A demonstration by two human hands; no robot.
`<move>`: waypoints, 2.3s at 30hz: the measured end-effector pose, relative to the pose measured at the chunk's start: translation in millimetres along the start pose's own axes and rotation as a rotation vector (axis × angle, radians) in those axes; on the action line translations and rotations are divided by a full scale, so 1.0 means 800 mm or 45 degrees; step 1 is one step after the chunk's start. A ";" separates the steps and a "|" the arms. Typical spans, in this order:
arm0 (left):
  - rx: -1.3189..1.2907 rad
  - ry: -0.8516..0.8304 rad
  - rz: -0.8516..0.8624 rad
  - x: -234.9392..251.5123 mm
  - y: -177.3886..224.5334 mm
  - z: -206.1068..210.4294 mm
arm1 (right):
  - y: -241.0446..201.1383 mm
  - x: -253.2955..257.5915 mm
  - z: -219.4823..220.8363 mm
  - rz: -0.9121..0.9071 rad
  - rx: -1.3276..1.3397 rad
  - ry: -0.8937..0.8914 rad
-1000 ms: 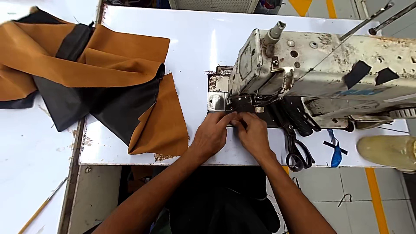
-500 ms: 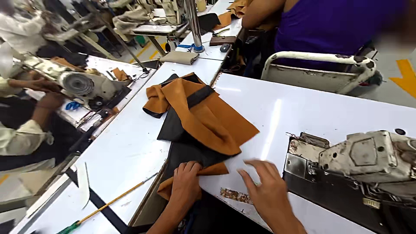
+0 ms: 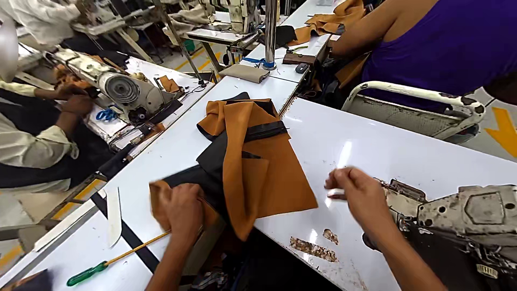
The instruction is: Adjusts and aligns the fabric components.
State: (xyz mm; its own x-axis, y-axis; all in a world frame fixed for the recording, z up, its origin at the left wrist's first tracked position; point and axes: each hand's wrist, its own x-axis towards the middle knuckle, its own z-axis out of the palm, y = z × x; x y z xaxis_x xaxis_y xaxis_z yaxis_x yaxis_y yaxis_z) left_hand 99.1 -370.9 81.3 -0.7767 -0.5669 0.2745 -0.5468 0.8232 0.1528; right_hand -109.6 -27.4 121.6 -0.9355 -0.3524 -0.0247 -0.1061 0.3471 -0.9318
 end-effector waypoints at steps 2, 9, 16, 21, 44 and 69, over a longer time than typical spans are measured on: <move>0.001 -0.221 -0.253 0.030 -0.019 -0.035 | 0.049 -0.042 0.003 0.116 -0.172 -0.119; -0.742 -0.263 -0.284 0.164 0.028 -0.037 | 0.086 -0.121 0.043 0.209 -0.018 -0.099; -0.528 -0.408 -0.322 0.240 0.101 0.016 | 0.086 -0.142 0.029 0.183 0.005 -0.029; -0.677 0.045 0.134 0.184 0.116 -0.084 | 0.081 -0.128 0.023 0.149 0.000 0.123; -0.560 -0.268 1.192 0.050 0.209 -0.003 | 0.113 -0.177 -0.022 0.485 0.072 0.290; -0.184 -0.470 0.937 -0.167 0.224 0.066 | 0.134 -0.217 -0.029 0.348 0.210 0.511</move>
State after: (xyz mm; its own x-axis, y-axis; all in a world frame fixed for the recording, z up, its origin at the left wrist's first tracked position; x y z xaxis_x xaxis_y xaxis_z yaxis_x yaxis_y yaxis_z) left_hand 88.1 -149.0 21.8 -0.9862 0.1636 0.0270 0.1657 0.9690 0.1833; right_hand 34.0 91.1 34.3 -0.9808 0.1044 -0.1645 0.1846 0.2271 -0.9562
